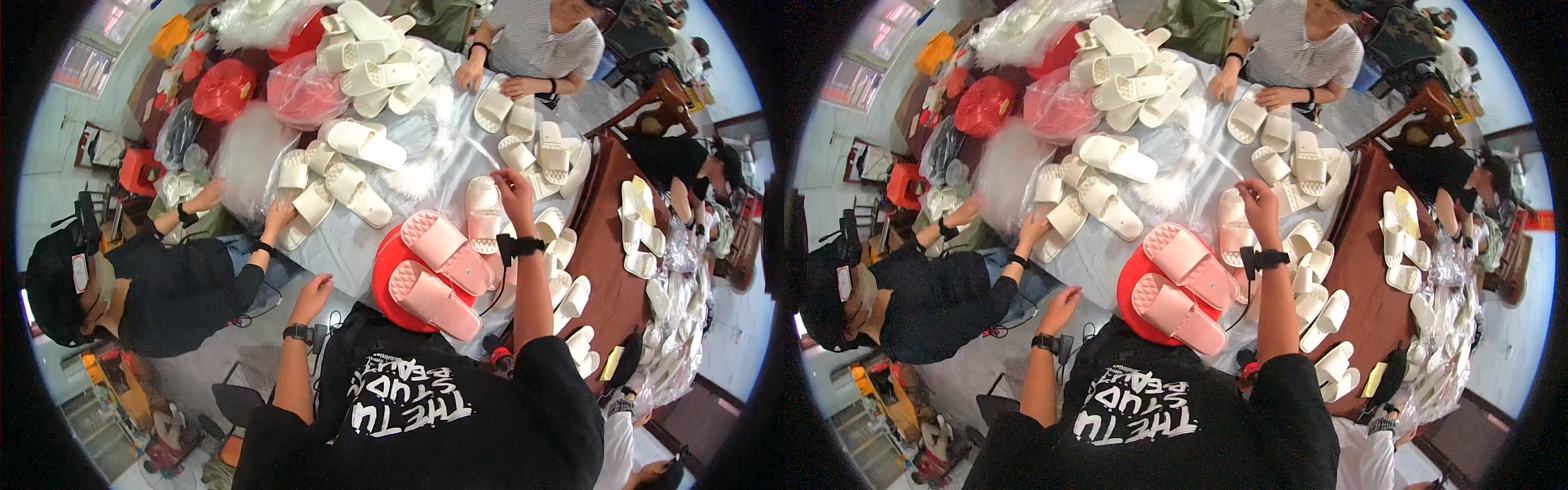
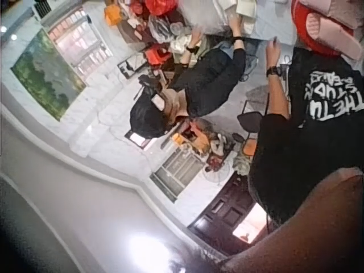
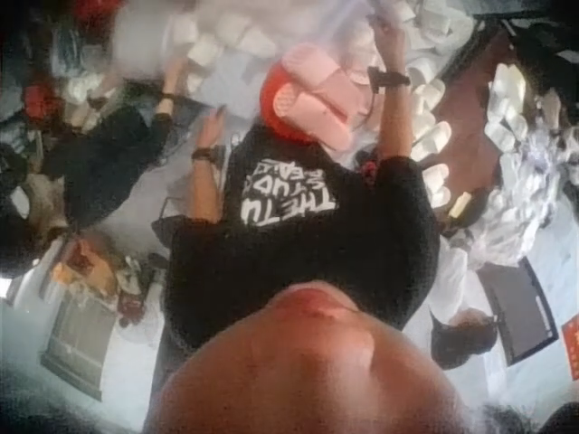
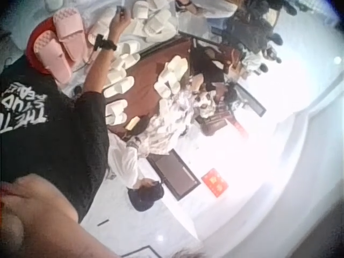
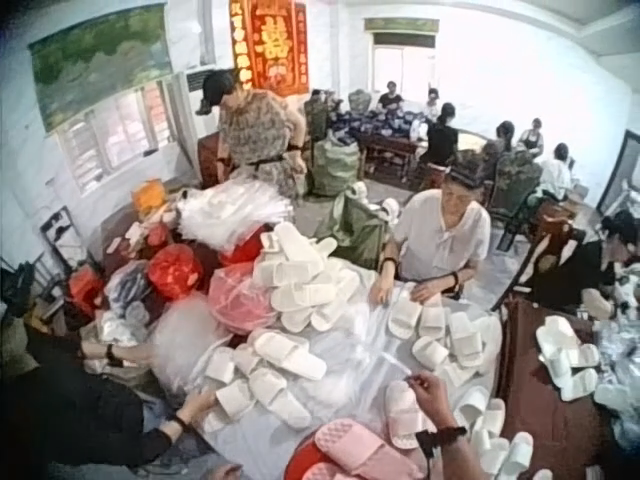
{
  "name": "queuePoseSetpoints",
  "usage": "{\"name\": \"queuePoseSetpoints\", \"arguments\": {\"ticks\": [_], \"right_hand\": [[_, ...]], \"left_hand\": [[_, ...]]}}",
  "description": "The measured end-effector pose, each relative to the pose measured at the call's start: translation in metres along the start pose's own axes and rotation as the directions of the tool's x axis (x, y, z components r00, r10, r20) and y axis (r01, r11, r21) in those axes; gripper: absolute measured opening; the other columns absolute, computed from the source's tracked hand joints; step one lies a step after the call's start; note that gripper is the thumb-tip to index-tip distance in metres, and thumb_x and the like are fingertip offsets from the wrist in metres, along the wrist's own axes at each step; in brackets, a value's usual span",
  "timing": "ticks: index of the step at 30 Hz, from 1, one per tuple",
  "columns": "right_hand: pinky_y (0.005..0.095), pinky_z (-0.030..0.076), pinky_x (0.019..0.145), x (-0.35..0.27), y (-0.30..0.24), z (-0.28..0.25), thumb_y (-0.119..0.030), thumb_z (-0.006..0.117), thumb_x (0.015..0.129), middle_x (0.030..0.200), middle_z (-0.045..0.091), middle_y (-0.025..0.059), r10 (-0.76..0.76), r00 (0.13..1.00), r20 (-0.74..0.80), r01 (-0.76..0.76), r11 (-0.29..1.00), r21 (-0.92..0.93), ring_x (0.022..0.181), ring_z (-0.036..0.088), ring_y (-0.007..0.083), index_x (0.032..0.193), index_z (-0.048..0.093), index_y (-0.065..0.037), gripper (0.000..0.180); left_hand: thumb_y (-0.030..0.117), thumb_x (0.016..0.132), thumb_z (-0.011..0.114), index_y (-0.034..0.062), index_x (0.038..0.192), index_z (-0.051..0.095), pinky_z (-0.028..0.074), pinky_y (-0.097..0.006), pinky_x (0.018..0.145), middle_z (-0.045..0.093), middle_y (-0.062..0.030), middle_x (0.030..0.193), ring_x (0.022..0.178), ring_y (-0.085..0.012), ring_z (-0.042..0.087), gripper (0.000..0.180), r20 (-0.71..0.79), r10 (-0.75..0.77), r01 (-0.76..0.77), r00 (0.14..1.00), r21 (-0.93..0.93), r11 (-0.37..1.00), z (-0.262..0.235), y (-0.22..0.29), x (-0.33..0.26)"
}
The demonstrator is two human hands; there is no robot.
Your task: Checking sandals for quality and putting them into plastic bags for packaging.
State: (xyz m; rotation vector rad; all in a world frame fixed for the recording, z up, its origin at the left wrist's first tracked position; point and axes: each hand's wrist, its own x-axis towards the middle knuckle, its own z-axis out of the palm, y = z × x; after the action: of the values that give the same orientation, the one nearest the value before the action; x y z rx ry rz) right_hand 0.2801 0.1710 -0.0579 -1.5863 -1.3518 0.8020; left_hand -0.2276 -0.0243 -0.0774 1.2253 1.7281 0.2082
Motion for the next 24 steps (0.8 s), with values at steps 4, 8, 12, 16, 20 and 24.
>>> {"name": "queuePoseSetpoints", "arguments": {"ticks": [4, 8, 12, 16, 20, 24], "right_hand": [[0.0275, 0.043, 0.062, -0.038, -0.069, -0.024, -0.005, 0.068, 0.092, 0.081, 0.064, 0.0049, -0.123, 0.990, -0.070, 0.122, 0.992, -0.018, 0.070, 0.053, 0.0124, 0.097, 0.072, -0.002, 0.008], [0.0325, 0.047, 0.067, -0.092, -0.152, -0.042, 0.001, 0.067, 0.088, 0.088, 0.066, 0.0108, -0.255, 0.962, -0.096, 0.240, 0.960, -0.141, 0.079, 0.060, 0.0246, 0.094, 0.069, -0.002, 0.008], [0.0376, 0.049, 0.075, -0.162, -0.185, -0.036, 0.003, 0.068, 0.083, 0.091, 0.066, 0.0129, -0.251, 0.967, -0.047, 0.239, 0.954, -0.183, 0.084, 0.061, 0.0314, 0.098, 0.068, -0.003, 0.016], [0.0369, 0.050, 0.074, -0.220, -0.213, -0.020, -0.004, 0.070, 0.086, 0.094, 0.067, 0.0114, -0.220, 0.974, 0.059, 0.226, 0.963, -0.146, 0.087, 0.063, 0.0286, 0.103, 0.068, -0.003, 0.017], [0.0304, 0.046, 0.065, -0.264, -0.224, -0.016, -0.007, 0.072, 0.088, 0.099, 0.069, 0.0080, -0.146, 0.985, -0.088, 0.143, 0.989, -0.040, 0.078, 0.061, 0.0192, 0.110, 0.069, -0.004, 0.023], [0.0237, 0.042, 0.062, -0.278, -0.233, -0.022, -0.005, 0.070, 0.091, 0.096, 0.069, 0.0031, -0.088, 0.960, -0.265, 0.116, 0.989, 0.091, 0.071, 0.054, 0.0082, 0.112, 0.068, -0.003, 0.021]], "left_hand": [[0.030, 0.104, 0.054, 0.0031, 0.127, 0.063, 0.047, -0.031, 0.097, 0.072, -0.0094, 0.113, 0.109, -0.0168, 0.064, 0.036, 0.038, 0.323, -0.311, 0.945, -0.191, 0.931, -0.014, 0.123, -0.001], [0.027, 0.106, 0.051, -0.0006, 0.132, 0.058, 0.049, -0.031, 0.096, 0.070, -0.0078, 0.116, 0.110, -0.0166, 0.064, 0.039, 0.074, 0.594, -0.453, 0.801, -0.572, 0.683, 0.010, 0.241, -0.013], [0.031, 0.109, 0.045, -0.0006, 0.134, 0.055, 0.051, -0.029, 0.087, 0.069, -0.0054, 0.105, 0.099, -0.0153, 0.065, 0.041, 0.005, 0.596, -0.333, 0.803, -0.825, 0.456, 0.041, 0.319, -0.048], [0.033, 0.109, 0.044, -0.0015, 0.122, 0.056, 0.047, -0.024, 0.077, 0.054, 0.0007, 0.082, 0.082, -0.0105, 0.058, 0.038, 0.070, 0.611, -0.201, 0.788, -0.910, 0.363, 0.048, 0.314, -0.065], [0.030, 0.109, 0.045, 0.0027, 0.111, 0.060, 0.037, -0.024, 0.058, 0.039, 0.0056, 0.069, 0.062, -0.0050, 0.036, 0.031, 0.177, 0.686, -0.187, 0.706, -0.887, 0.421, 0.042, 0.299, -0.092], [0.025, 0.108, 0.047, 0.0032, 0.112, 0.061, 0.033, -0.023, 0.055, 0.037, 0.0076, 0.067, 0.059, -0.0042, 0.033, 0.026, 0.365, 0.676, -0.228, 0.640, -0.750, 0.621, 0.029, 0.289, -0.116]]}}
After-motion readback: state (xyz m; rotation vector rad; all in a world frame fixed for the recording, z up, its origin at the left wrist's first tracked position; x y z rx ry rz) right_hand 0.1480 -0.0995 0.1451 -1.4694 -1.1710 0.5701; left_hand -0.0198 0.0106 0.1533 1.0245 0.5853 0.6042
